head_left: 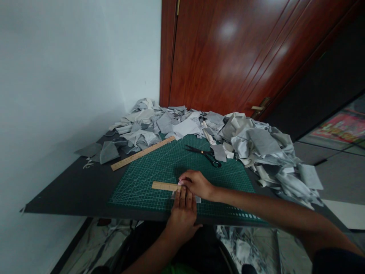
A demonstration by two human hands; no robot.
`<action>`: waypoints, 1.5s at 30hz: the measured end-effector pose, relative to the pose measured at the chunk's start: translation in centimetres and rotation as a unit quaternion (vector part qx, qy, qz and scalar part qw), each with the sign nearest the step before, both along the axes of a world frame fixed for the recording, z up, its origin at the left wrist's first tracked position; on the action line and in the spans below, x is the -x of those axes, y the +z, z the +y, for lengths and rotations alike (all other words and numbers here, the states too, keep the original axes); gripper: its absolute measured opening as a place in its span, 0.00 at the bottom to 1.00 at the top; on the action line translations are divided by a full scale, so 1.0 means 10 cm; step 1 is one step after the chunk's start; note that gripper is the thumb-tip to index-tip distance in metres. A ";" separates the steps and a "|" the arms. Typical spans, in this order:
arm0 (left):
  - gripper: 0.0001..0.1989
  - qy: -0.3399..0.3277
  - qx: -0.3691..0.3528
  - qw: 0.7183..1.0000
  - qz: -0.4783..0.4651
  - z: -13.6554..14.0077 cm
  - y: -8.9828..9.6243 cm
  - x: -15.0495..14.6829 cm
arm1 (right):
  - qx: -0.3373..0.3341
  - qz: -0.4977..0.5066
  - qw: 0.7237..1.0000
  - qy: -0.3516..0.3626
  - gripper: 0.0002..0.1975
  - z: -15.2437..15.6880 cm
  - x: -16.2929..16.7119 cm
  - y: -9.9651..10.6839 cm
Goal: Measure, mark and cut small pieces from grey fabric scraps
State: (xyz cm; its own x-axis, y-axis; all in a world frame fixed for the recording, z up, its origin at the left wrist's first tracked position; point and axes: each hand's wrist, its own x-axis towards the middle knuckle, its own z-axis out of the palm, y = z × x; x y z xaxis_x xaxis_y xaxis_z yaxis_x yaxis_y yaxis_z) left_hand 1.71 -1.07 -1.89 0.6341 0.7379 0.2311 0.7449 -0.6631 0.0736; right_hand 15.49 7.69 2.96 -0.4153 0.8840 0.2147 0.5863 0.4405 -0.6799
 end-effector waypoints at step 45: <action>0.51 -0.005 0.020 1.000 0.000 0.02 -0.01 0.01 | 0.007 -0.175 0.983 0.057 0.12 -0.24 -0.86 0.27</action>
